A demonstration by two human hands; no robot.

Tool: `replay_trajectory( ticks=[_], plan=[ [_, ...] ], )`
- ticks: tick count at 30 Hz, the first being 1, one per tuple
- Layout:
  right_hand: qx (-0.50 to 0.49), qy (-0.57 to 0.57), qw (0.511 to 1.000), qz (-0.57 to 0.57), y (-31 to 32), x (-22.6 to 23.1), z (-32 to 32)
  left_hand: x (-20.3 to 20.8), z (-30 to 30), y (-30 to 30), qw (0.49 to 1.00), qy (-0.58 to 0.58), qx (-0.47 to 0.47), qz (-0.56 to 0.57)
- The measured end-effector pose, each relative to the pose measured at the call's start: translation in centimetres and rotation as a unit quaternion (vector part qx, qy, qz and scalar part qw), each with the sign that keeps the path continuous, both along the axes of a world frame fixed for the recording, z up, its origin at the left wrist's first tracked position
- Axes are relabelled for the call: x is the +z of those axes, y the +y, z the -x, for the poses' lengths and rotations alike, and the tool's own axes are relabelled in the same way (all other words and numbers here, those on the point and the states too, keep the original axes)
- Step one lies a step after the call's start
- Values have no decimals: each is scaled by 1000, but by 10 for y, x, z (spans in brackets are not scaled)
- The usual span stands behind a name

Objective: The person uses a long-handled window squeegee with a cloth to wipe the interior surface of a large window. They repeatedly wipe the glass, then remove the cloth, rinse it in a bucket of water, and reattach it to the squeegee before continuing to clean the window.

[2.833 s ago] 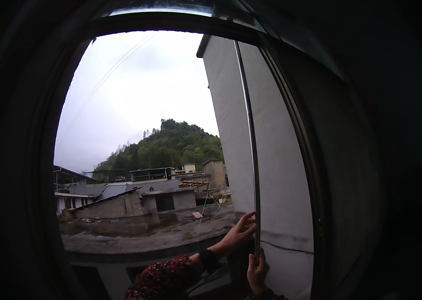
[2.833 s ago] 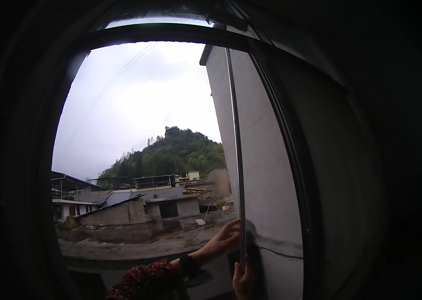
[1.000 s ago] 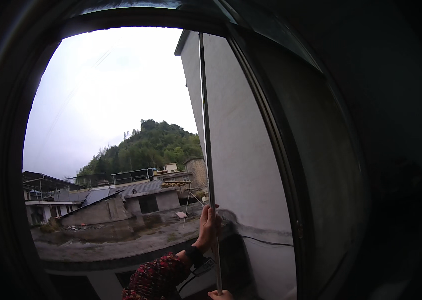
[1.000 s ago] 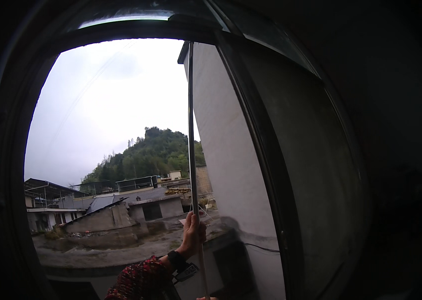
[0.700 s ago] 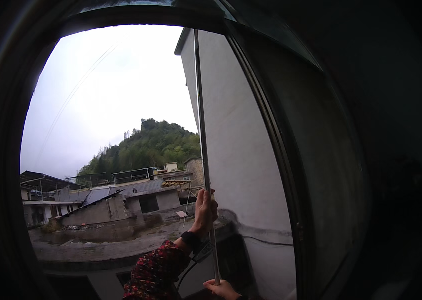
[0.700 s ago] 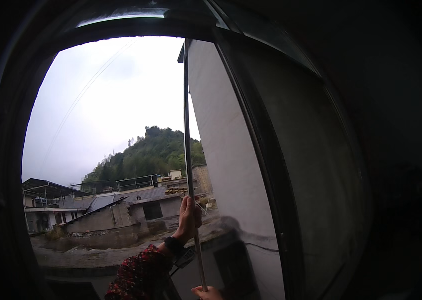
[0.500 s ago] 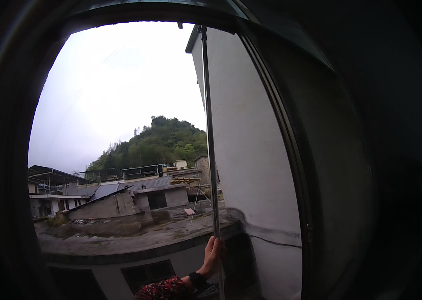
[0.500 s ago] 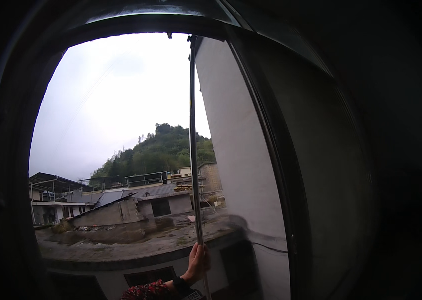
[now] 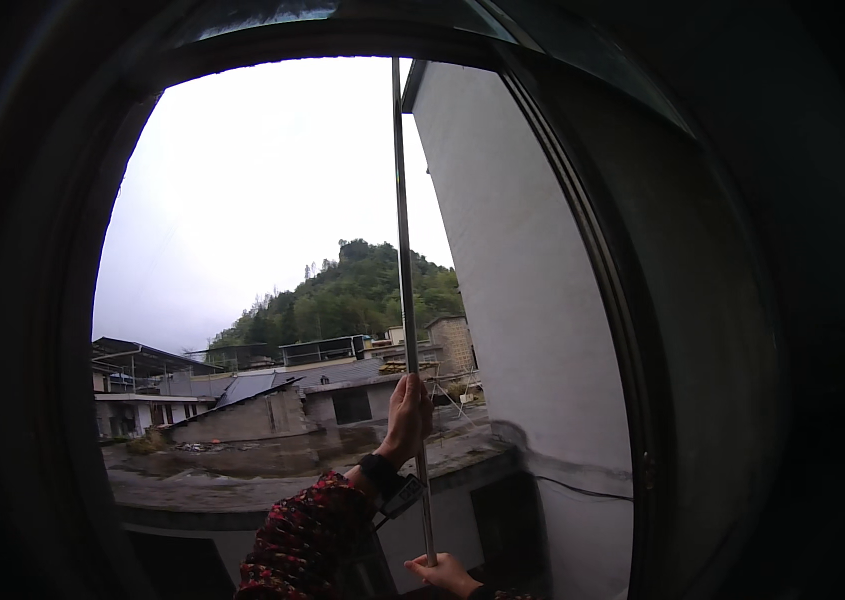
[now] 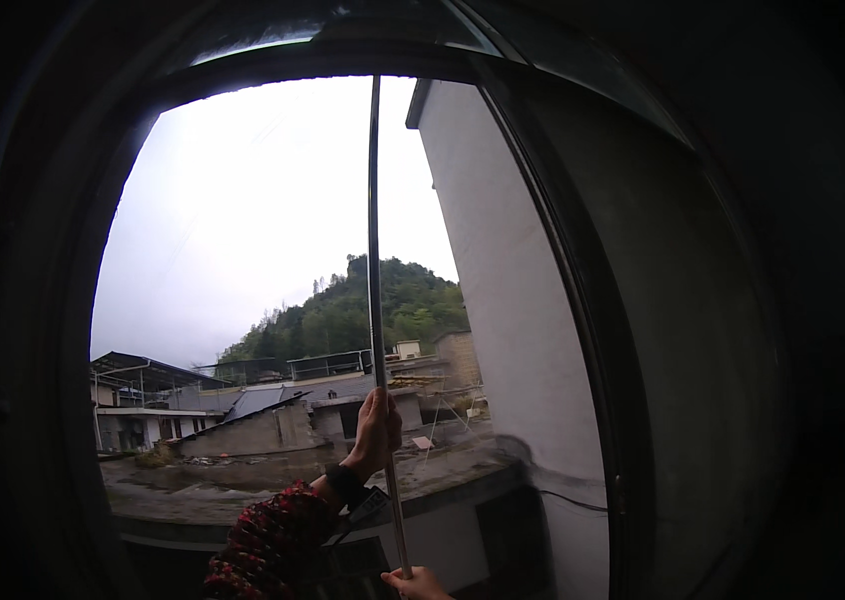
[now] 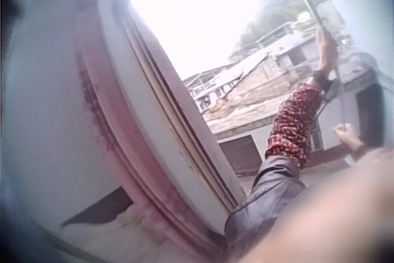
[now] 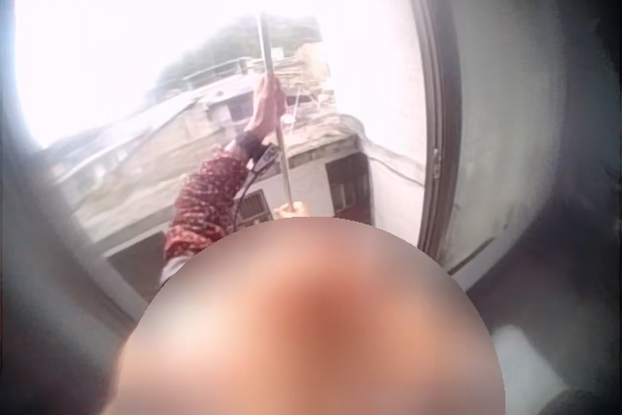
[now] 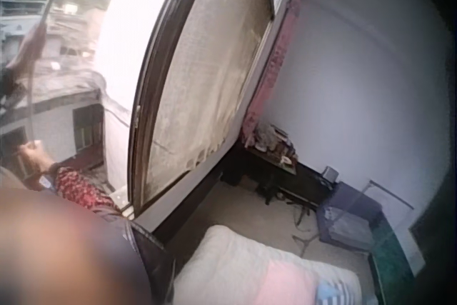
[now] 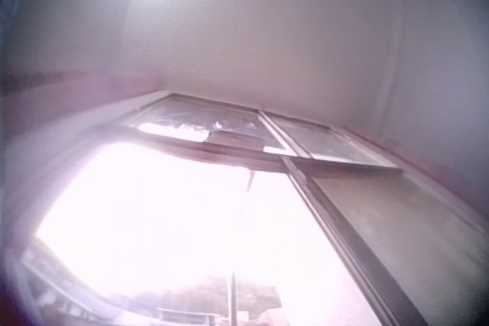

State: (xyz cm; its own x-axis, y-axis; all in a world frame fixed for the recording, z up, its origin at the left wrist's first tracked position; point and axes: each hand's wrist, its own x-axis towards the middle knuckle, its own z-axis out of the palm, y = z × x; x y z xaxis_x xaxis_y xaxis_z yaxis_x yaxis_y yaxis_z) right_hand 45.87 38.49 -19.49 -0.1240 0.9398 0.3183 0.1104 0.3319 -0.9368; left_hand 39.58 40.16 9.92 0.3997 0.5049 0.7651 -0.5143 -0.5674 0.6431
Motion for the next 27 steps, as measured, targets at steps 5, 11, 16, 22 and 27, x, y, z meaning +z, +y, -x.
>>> replay_trajectory(
  ticks=[5,11,16,22,27],
  plan=[
    [21,-3,1000,-10,-15,-25,11,-78,10,-4,999,-4,20,47],
    [39,-13,999,-12,-25,-45,15,-202,17,-29,990,-33,23,133],
    [48,-18,999,-17,-33,-38,17,-161,29,-25,990,-37,79,112],
    [54,-24,998,-24,-30,-17,20,-53,49,-1,995,-47,89,24],
    [62,-32,997,-28,-34,-16,27,-107,57,2,993,-57,90,40]
  ],
)
